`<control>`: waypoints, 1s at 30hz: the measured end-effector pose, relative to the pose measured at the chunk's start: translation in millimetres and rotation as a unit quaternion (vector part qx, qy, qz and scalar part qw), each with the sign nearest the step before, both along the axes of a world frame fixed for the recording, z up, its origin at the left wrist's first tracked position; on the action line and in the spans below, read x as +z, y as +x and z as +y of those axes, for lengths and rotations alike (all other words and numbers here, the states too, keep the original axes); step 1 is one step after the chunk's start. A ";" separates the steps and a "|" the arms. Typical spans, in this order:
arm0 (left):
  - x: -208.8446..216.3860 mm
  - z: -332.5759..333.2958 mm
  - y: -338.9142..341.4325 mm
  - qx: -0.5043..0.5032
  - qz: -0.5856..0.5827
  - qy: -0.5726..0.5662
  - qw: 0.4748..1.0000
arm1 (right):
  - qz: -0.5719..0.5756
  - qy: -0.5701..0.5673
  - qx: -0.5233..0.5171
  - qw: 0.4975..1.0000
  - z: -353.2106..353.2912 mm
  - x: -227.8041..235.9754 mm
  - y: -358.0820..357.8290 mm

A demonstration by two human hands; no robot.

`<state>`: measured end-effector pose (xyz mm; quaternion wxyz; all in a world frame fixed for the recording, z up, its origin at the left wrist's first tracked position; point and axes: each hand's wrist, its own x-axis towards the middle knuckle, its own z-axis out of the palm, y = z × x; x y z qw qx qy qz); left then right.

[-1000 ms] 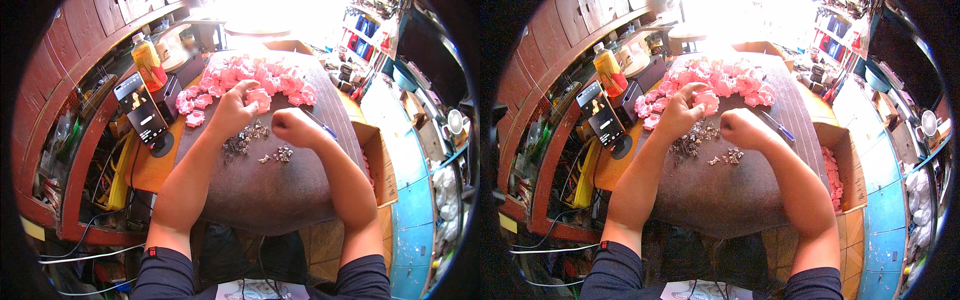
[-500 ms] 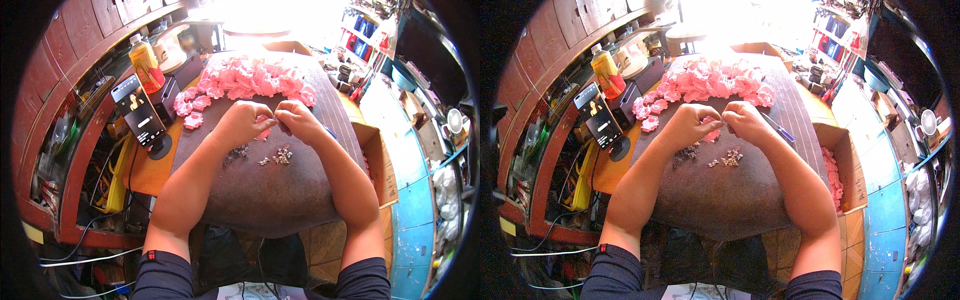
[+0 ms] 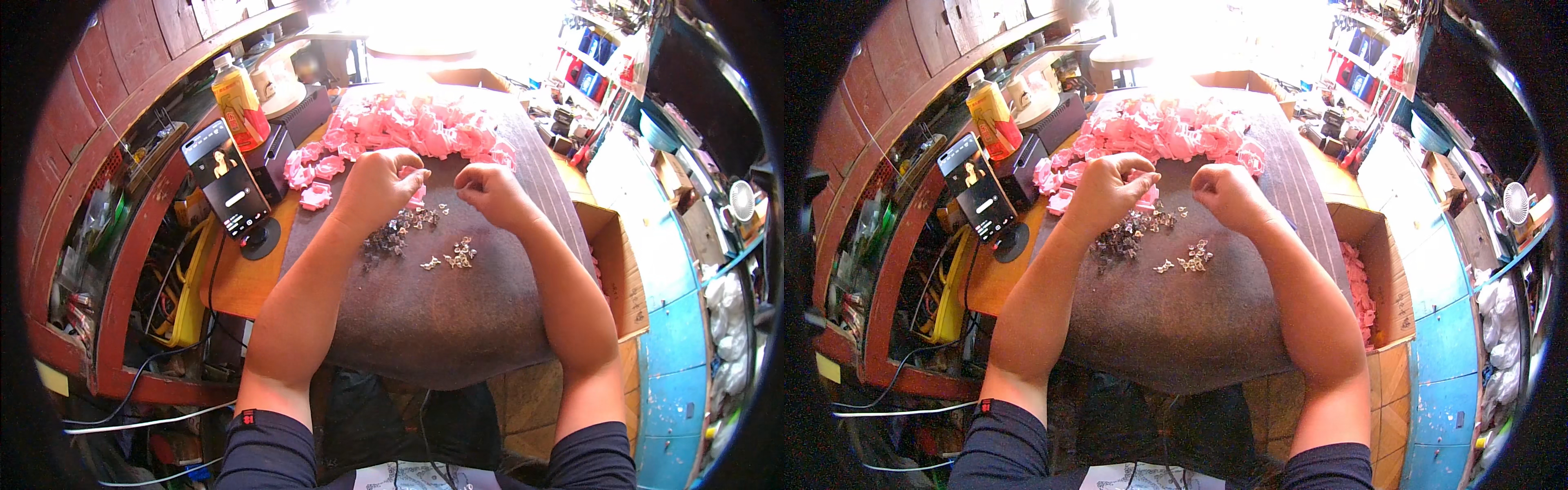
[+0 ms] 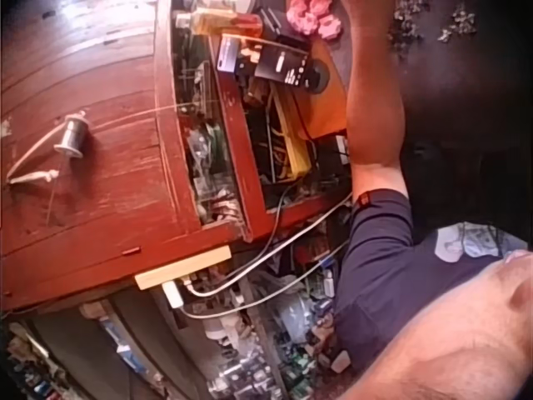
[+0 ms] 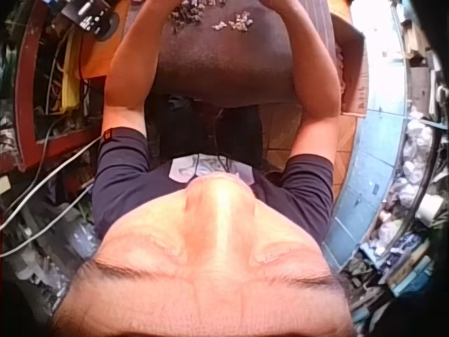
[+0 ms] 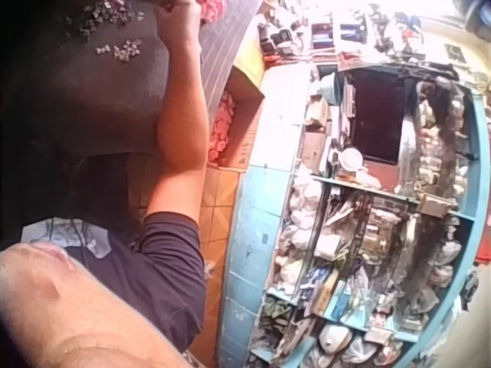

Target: The person repeatedly picks up pink plastic pieces and small metallic components from a workbench, joins them by hand, and places the assembled units back on the table. The process continues with multiple identical units being handled one at a time.

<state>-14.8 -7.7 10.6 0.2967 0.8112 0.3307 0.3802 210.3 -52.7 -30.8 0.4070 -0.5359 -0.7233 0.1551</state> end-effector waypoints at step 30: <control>-14.6 -2.9 7.5 -0.070 0.157 0.228 0.958 | 0.252 -0.176 0.058 0.950 -12.1 19.6 -23.7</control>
